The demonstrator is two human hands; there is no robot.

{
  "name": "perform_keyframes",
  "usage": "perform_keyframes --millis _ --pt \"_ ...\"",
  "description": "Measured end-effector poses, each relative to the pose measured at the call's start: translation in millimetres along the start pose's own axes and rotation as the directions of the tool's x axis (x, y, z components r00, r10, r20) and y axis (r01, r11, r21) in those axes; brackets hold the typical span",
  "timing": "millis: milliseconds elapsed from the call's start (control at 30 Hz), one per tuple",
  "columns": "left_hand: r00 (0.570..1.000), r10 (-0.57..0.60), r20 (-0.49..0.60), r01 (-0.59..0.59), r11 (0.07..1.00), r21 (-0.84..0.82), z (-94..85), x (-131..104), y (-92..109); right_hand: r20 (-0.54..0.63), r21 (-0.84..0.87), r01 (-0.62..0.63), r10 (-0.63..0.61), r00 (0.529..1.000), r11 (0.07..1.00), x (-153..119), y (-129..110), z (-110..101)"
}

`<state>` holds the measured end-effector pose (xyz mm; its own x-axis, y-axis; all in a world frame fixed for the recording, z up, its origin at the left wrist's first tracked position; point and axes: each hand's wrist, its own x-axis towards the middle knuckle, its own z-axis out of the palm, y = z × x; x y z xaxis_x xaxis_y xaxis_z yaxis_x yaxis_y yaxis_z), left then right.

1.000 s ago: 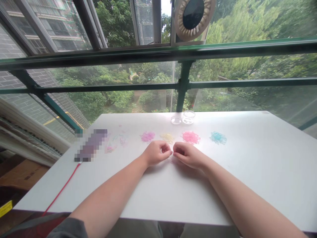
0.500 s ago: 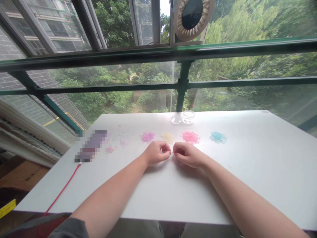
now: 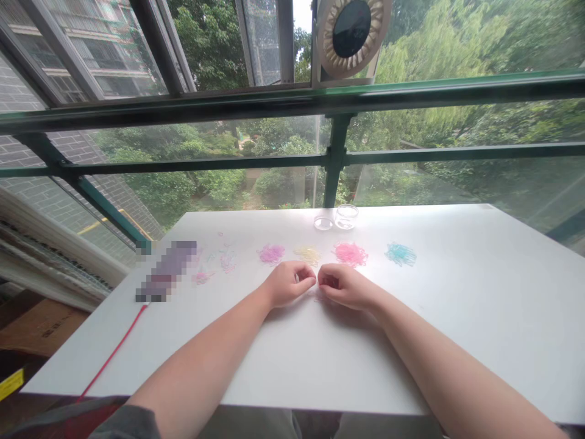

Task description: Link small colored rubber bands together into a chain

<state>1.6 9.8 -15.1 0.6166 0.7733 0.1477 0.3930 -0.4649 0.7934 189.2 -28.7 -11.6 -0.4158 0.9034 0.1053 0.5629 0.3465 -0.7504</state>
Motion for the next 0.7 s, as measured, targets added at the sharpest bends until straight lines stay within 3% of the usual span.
perform_keyframes --millis 400,600,700 --pt "1.0 -0.005 -0.027 0.006 0.998 0.059 2.3 0.8 -2.1 0.007 0.042 -0.018 0.017 1.0 0.999 1.0 1.2 -0.2" --pt "0.988 -0.012 -0.156 0.028 0.994 0.103 1.6 3.8 -4.0 0.159 0.222 -0.059 0.023 0.987 0.973 -1.9 -0.5 -6.1" --pt "0.976 -0.024 -0.215 0.046 0.994 0.102 -0.1 4.6 -5.1 0.145 0.266 -0.05 0.011 0.989 0.963 -1.5 0.3 -6.4"
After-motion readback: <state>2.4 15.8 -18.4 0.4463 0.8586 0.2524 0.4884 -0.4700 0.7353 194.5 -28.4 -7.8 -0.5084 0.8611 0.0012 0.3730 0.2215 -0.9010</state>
